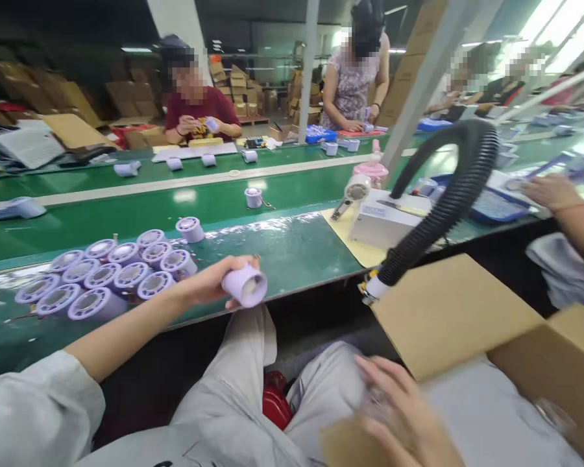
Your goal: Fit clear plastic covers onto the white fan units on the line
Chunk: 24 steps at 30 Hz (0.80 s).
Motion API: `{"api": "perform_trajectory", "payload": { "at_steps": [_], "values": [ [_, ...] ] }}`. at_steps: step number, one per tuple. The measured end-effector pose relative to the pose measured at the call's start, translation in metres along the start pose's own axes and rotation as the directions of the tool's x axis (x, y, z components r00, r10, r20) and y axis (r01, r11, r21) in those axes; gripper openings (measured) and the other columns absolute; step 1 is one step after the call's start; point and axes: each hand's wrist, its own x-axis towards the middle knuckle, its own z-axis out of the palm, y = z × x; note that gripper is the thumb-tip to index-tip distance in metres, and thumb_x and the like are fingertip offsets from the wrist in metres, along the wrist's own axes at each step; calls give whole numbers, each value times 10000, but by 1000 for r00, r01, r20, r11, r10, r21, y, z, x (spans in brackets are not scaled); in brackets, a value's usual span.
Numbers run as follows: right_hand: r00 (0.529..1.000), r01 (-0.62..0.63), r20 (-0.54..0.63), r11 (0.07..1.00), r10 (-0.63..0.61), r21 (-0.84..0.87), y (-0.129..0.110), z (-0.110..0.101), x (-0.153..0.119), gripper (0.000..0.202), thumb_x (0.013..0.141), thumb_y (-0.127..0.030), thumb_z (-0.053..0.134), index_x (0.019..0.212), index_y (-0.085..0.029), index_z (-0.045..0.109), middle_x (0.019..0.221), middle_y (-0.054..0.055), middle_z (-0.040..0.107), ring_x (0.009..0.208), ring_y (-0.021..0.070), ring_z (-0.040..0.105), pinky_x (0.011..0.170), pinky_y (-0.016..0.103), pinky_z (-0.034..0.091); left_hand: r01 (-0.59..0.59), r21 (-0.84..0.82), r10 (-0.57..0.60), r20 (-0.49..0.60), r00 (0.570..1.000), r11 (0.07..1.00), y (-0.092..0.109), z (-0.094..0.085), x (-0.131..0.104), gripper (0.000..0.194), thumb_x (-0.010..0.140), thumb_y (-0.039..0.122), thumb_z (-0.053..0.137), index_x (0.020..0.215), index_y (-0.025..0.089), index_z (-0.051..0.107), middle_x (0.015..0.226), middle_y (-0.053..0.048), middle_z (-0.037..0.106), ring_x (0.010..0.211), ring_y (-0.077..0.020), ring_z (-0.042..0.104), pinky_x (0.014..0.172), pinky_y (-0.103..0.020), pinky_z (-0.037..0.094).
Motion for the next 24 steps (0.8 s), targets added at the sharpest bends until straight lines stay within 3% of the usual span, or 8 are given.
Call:
{"api": "perform_trajectory", "payload": {
  "at_steps": [3, 5, 6, 8, 12, 16, 20, 24],
  "values": [
    [998, 56, -26, 964, -65, -259, -32, 18, 16, 474, 916, -346, 562, 1385, -320, 499, 1259, 126, 549, 1065, 321, 604, 786, 418, 576, 36, -402, 160, 443, 882, 915, 17, 59, 1, 456, 913, 482, 289, 1006, 154, 592, 789, -52, 631, 477, -103, 526, 414, -220, 411],
    [997, 45, -33, 914, -64, -404, -46, 28, 29, 440, 896, -243, 588, 1330, -307, 557, 1295, 138, 531, 1073, 347, 575, 813, 472, 558, 98, -498, 258, 596, 760, 861, 25, 83, 0, 391, 888, 481, 416, 969, 162, 625, 780, -29, 615, 489, -86, 486, 433, -212, 386],
    [999, 21, -13, 902, -30, -432, -50, 31, 34, 396, 876, -185, 601, 1256, -293, 614, 1310, 139, 525, 1084, 356, 560, 813, 485, 552, 55, -481, 285, 602, 746, 875, 29, 90, -1, 340, 879, 448, 468, 945, 165, 644, 788, -22, 612, 531, -88, 496, 472, -212, 399],
    [996, -61, 44, 927, 83, -371, -52, 33, 36, 281, 821, -97, 633, 1052, -245, 692, 1317, 141, 517, 1100, 357, 547, 805, 480, 550, -115, -419, 342, 520, 782, 901, 35, 96, -2, 263, 883, 375, 511, 921, 169, 669, 851, -22, 621, 678, -113, 547, 595, -220, 440],
    [948, -296, 156, 950, 279, 104, -54, 25, 27, 72, 789, -175, 707, 759, -198, 646, 1193, 102, 539, 1082, 284, 569, 888, 429, 512, -282, -356, 389, 279, 878, 891, 35, 102, -5, 252, 856, 382, 608, 1022, 198, 654, 994, -35, 628, 875, -157, 581, 775, -260, 460],
    [898, -435, 120, 813, 423, 387, -58, 21, 24, 299, 908, -332, 549, 663, -194, 647, 1058, 83, 568, 985, 235, 590, 809, 356, 497, -379, -340, 443, 133, 887, 861, 24, 116, -8, 587, 615, 481, 820, 1120, 232, 657, 1104, -73, 576, 1013, -223, 574, 899, -344, 469],
    [848, -477, 54, 715, 527, 512, -54, 22, 25, 310, 833, -352, 632, 566, -199, 659, 962, 71, 635, 890, 223, 611, 746, 330, 488, -428, -371, 514, 174, 840, 824, 15, 125, -9, 676, 590, 436, 847, 1211, 275, 634, 1282, -110, 532, 1199, -288, 517, 1023, -426, 424],
    [789, -490, 89, 536, 607, 688, -47, 20, 24, 320, 764, -414, 724, 518, -217, 670, 946, 72, 701, 944, 261, 643, 696, 333, 532, -228, -585, 471, 304, 828, 779, 16, 124, -12, 689, 651, 336, 827, 1284, 261, 568, 1258, -97, 599, 1118, -246, 593, 935, -368, 500]
  ]
}}
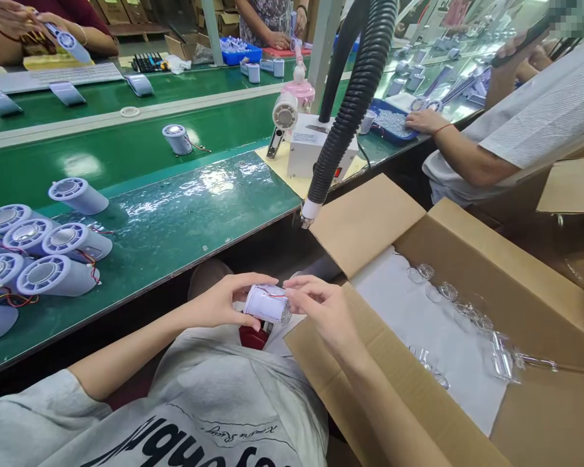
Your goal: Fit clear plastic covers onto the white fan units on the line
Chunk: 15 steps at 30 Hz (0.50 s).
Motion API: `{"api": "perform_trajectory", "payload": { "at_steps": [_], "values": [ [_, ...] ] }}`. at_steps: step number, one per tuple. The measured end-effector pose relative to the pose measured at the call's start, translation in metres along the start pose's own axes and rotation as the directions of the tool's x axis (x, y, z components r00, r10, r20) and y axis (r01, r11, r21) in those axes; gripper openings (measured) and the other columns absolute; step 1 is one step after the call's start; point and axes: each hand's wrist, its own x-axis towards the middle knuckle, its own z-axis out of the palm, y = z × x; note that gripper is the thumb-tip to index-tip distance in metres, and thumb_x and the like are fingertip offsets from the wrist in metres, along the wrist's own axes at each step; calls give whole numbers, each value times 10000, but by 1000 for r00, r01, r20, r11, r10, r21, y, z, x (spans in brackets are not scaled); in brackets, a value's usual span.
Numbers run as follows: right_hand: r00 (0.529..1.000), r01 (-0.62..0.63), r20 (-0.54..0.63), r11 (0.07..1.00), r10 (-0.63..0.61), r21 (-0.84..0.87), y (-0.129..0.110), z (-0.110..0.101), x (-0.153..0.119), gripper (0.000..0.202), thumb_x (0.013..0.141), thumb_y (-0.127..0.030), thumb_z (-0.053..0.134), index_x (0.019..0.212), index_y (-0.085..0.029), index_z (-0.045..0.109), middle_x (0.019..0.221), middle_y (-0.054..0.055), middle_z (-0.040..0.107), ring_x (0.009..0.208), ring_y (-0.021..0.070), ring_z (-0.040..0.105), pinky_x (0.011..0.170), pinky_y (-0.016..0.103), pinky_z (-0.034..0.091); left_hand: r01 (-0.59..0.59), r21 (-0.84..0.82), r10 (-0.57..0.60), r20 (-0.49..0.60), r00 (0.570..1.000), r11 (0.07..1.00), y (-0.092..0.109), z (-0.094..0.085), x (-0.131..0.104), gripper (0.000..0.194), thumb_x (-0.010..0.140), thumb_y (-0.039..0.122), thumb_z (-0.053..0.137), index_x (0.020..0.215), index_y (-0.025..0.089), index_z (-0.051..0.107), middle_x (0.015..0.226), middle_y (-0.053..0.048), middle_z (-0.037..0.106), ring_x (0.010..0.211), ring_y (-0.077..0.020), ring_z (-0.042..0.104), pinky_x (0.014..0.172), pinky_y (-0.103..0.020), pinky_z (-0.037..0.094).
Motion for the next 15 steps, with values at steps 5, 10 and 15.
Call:
{"api": "perform_trajectory", "payload": {
  "at_steps": [5, 10, 15],
  "values": [
    [973, 190, 156, 974, -171, -122, 6, -3, -8, 265, 722, -372, 812, 962, -275, 755, 1314, 66, 608, 1221, 318, 551, 985, 474, 489, 141, -304, -156, -26, 987, 942, 8, 3, -5, 663, 681, 262, 810, 1279, 244, 523, 1205, -80, 606, 987, -182, 632, 858, -319, 530],
    [892, 448, 247, 821, -379, -355, 14, -4, -18, 380, 817, -217, 748, 1175, -289, 643, 1362, 56, 572, 1217, 279, 565, 1034, 444, 466, 214, -369, -220, 27, 975, 904, 10, 4, -9, 697, 714, 297, 787, 1337, 251, 480, 1047, -68, 646, 821, -161, 649, 702, -284, 539],
    [913, 381, 273, 874, -303, -304, 11, -8, -21, 392, 836, -281, 735, 1200, -270, 590, 1291, 68, 620, 1145, 282, 611, 952, 431, 539, 83, -240, -79, 27, 997, 967, 14, 1, -12, 730, 674, 243, 820, 1340, 287, 524, 1330, -93, 575, 1094, -233, 623, 910, -333, 507]
  ]
}}
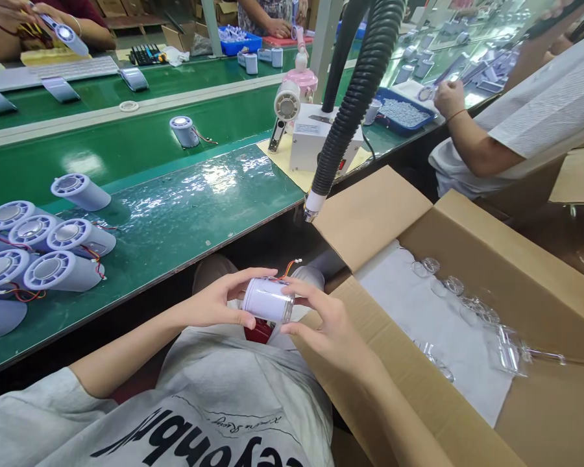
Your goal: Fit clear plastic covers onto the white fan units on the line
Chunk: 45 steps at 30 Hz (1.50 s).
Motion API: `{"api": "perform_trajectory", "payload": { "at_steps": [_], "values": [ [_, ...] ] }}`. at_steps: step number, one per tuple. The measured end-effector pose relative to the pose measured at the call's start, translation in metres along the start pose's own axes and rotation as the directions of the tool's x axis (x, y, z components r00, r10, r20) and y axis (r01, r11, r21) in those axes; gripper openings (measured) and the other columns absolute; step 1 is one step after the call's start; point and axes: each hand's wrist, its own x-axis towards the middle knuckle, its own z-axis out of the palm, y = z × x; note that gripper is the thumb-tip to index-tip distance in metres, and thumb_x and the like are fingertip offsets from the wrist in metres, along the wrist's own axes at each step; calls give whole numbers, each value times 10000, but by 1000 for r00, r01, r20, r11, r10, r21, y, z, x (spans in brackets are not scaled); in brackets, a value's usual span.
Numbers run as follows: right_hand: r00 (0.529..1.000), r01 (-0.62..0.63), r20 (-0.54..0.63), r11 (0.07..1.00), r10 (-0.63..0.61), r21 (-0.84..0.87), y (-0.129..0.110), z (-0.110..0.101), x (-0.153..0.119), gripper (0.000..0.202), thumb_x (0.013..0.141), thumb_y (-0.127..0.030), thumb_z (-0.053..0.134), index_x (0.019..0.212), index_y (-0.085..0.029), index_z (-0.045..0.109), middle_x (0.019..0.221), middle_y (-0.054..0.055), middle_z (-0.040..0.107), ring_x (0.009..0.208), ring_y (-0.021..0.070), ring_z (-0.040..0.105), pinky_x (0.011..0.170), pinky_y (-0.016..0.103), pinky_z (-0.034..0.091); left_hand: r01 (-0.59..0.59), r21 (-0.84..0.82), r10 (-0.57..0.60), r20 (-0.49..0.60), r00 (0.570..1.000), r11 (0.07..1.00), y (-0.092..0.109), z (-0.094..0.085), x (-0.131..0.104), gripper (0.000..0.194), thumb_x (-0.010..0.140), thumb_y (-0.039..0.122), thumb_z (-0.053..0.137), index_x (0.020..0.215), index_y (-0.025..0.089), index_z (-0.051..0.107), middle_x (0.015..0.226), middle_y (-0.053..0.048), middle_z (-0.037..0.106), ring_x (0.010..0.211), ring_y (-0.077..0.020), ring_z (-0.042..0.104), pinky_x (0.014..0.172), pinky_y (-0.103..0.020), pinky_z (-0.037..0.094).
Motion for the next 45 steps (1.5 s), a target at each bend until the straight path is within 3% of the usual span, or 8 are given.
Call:
{"api": "perform_trajectory", "payload": {
  "at_steps": [5, 14, 22, 30, 41, 45],
  "values": [
    [997, -79, 32, 990, 76, 119, -5, 0, 0, 395, 839, -287, 721, 1203, -280, 567, 1232, 49, 631, 1132, 262, 609, 973, 439, 538, -63, 61, 63, 12, 998, 996, 4, 1, -2, 744, 667, 218, 822, 1348, 293, 531, 1377, -108, 555, 1181, -271, 587, 972, -393, 495],
    [976, -214, 96, 926, 194, 310, -8, 0, -1, 369, 839, -303, 720, 1170, -297, 558, 1146, 31, 616, 1039, 219, 620, 899, 367, 551, -120, 104, 116, 46, 992, 987, 4, 0, -4, 730, 676, 217, 817, 1341, 326, 536, 1409, -86, 530, 1233, -266, 552, 993, -372, 482],
    [921, -389, 177, 792, 347, 471, -5, 1, -1, 414, 819, -458, 716, 1145, -268, 543, 1063, 51, 679, 913, 214, 659, 782, 327, 546, -118, 156, 110, 56, 992, 981, 3, 0, -5, 736, 676, 245, 818, 1350, 293, 526, 1353, -113, 553, 1201, -274, 565, 986, -394, 490],
    [901, -417, 186, 671, 391, 613, 1, 10, -1, 384, 834, -497, 698, 1083, -228, 581, 879, 22, 663, 737, 152, 639, 667, 260, 561, -137, 163, 128, 67, 990, 977, 0, -1, -7, 737, 682, 244, 814, 1355, 293, 519, 1389, -114, 524, 1267, -297, 519, 1021, -421, 474],
    [803, -556, 333, 419, 494, 718, -6, 23, 2, 569, 740, -707, 663, 820, -150, 575, 638, 33, 680, 463, 101, 625, 433, 131, 505, -198, 120, 187, 97, 978, 973, -4, -1, -8, 755, 680, 190, 813, 1357, 329, 511, 1427, -84, 503, 1327, -292, 469, 1056, -418, 445],
    [767, -603, 400, 352, 502, 716, -7, 24, 3, 616, 726, -736, 647, 776, -122, 621, 596, 57, 682, 431, 93, 618, 414, 110, 493, -246, 130, 234, 104, 967, 960, -8, -2, -8, 770, 676, 147, 809, 1348, 374, 511, 1449, -51, 485, 1354, -266, 438, 1073, -391, 429]
  ]
}}
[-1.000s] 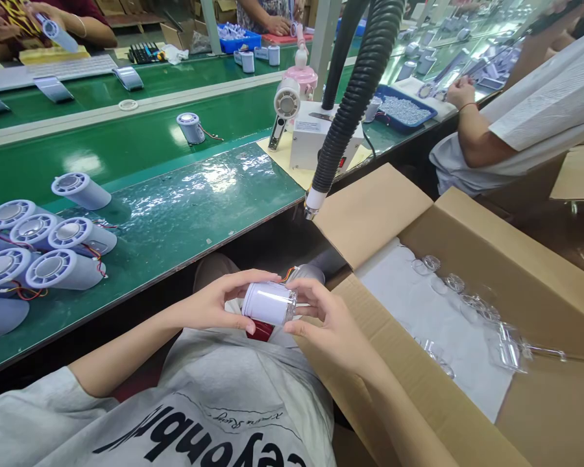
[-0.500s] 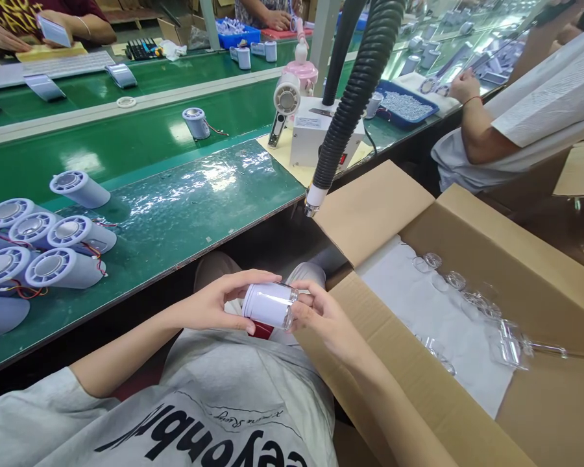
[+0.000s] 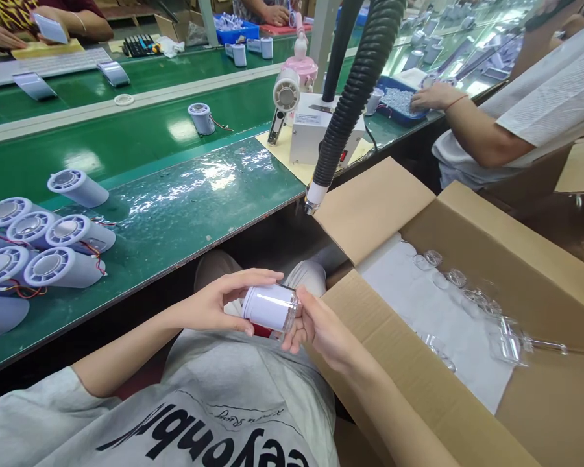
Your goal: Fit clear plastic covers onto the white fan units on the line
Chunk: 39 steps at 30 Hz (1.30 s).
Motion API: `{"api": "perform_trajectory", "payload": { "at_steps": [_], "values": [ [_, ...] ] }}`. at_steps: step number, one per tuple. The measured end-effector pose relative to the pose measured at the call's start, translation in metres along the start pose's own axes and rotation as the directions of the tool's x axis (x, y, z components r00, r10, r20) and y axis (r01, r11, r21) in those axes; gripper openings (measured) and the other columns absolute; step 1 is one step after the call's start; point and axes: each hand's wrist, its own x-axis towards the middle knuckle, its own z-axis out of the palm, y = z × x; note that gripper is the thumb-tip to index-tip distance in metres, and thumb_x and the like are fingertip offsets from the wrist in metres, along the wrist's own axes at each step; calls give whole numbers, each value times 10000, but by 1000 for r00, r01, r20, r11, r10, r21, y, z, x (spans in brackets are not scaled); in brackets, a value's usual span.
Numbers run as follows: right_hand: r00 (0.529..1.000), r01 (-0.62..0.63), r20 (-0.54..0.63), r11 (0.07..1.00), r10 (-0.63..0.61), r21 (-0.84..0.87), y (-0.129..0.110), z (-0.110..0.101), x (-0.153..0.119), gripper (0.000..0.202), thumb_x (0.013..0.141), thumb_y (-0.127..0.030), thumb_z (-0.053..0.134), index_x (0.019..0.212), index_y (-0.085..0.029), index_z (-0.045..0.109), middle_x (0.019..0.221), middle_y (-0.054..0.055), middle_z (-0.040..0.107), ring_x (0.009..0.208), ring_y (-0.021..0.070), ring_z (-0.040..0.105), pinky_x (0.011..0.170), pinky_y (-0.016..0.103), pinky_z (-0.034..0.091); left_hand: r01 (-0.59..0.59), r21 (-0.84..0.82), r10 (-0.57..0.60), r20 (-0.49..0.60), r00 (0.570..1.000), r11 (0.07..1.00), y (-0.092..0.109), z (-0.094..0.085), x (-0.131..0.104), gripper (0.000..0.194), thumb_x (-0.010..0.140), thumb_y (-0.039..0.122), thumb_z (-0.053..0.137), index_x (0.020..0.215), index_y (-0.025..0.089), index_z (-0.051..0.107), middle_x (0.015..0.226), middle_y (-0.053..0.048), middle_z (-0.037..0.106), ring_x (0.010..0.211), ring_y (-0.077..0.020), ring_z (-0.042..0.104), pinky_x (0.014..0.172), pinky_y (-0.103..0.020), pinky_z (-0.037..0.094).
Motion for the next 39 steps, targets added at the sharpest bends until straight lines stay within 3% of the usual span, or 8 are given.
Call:
{"api": "perform_trajectory", "payload": {
  "at_steps": [10, 14, 17, 19, 20, 28, 35, 39],
  "values": [
    [988, -156, 18, 987, 156, -39, 9, -6, 2, 732, 919, -736, 243, 861, -105, 610, 563, 52, 622, 395, 100, 595, 332, 121, 431, 137, 20, -136, -46, 990, 990, 13, 7, -1, 599, 753, 241, 754, 1307, 268, 526, 1301, -90, 542, 1198, -250, 539, 952, -360, 499],
    [979, 185, -8, 909, -203, -372, 13, -6, -2, 775, 831, -809, 357, 1142, -124, 543, 867, 117, 663, 669, 194, 679, 510, 253, 572, 243, -126, -252, -54, 966, 962, 19, 10, -3, 579, 766, 252, 743, 1295, 275, 511, 1189, -60, 573, 1034, -194, 596, 862, -319, 530],
    [687, 595, 211, 371, -696, -713, 13, -11, -5, 665, 866, -529, 646, 1413, -304, 341, 1355, 119, 492, 1202, 288, 542, 942, 443, 531, 292, -256, -313, -44, 949, 921, 19, 11, -5, 587, 775, 255, 739, 1304, 303, 489, 1116, -37, 595, 938, -159, 613, 813, -301, 539],
    [497, 649, 445, -21, -745, -760, 12, -15, -6, 636, 889, -227, 673, 1417, -386, 357, 1460, 68, 406, 1305, 279, 450, 1051, 472, 439, 320, -314, -343, -20, 939, 894, 18, 11, -6, 587, 796, 278, 720, 1325, 314, 469, 1087, -38, 608, 861, -144, 624, 768, -302, 550],
    [473, 644, 498, -101, -727, -758, 11, -17, -7, 619, 892, -144, 647, 1403, -388, 396, 1464, 59, 413, 1302, 270, 457, 1055, 460, 436, 329, -320, -351, -9, 937, 888, 18, 10, -6, 596, 800, 291, 715, 1338, 318, 461, 1081, -41, 614, 830, -140, 627, 742, -298, 553],
    [847, 502, 121, 703, -518, -504, 9, -13, -13, 437, 892, -399, 667, 1310, -339, 555, 1142, 29, 686, 924, 190, 687, 750, 269, 594, 299, -235, -292, 63, 954, 925, 18, 6, -7, 719, 774, 217, 744, 1410, 339, 431, 1326, -88, 568, 1108, -219, 612, 952, -372, 498],
    [851, 466, 75, 683, -519, -563, 9, -11, -13, 498, 793, -161, 769, 1220, -384, 643, 1066, -43, 724, 839, 173, 707, 770, 290, 608, 377, -279, -369, 83, 926, 883, 9, 12, -10, 746, 801, 231, 713, 1450, 352, 367, 1080, -40, 672, 836, -137, 645, 793, -296, 515],
    [788, 533, 134, 556, -601, -637, 14, -15, -14, 539, 792, -172, 775, 1247, -411, 613, 1296, -27, 620, 1052, 228, 665, 855, 349, 597, 347, -344, -347, 65, 936, 872, 7, 12, -9, 790, 769, 218, 743, 1446, 369, 366, 1260, -59, 599, 1004, -170, 629, 881, -320, 496]
  ]
}}
